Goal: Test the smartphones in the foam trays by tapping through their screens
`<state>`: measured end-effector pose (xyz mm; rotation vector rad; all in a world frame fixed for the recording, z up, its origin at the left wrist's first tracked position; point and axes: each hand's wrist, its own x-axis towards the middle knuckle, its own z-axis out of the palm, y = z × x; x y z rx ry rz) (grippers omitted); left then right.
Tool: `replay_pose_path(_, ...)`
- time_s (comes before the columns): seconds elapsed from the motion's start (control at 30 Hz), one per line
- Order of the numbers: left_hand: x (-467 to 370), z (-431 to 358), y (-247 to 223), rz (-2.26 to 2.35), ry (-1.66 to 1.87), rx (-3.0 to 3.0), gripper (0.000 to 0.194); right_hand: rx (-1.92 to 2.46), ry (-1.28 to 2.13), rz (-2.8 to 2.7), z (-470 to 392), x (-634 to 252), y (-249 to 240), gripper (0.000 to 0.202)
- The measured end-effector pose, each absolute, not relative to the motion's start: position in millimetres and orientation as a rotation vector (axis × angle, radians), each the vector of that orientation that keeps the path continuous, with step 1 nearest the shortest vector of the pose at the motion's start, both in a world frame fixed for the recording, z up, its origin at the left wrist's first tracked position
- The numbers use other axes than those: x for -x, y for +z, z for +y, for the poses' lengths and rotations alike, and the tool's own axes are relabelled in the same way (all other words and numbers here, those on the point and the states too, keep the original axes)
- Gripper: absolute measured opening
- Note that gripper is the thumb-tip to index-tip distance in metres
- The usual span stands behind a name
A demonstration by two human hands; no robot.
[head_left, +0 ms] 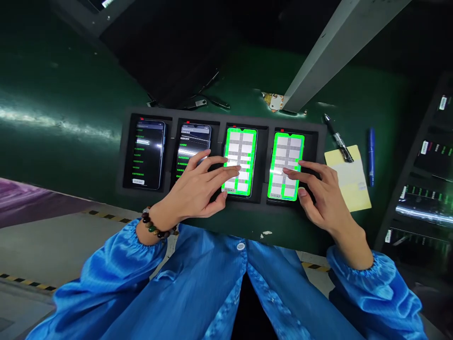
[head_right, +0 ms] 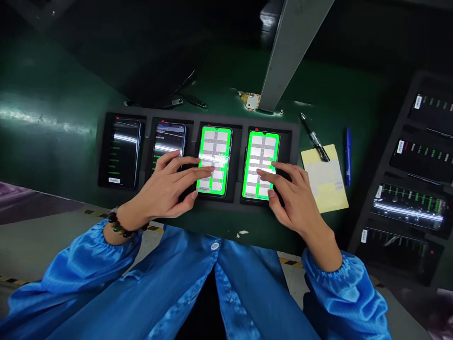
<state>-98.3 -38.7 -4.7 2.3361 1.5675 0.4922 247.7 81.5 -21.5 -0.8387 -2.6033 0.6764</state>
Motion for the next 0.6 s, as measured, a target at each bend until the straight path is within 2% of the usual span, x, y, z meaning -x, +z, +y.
replay_pose_path(0.17, 100.1, -21.5, -2.9, 1.599, 0.474, -2.31, 0.053, 0.86, 0.676, -2.607, 100.7, -239.8, -19.7, 0.042)
replay_pose_path(0.6, 104.0, 31.3, -2.3, 1.732, 0.446, -2.273, 0.05, 1.085, 0.649, -2.503, 133.9, -206.6, -19.3, 0.041)
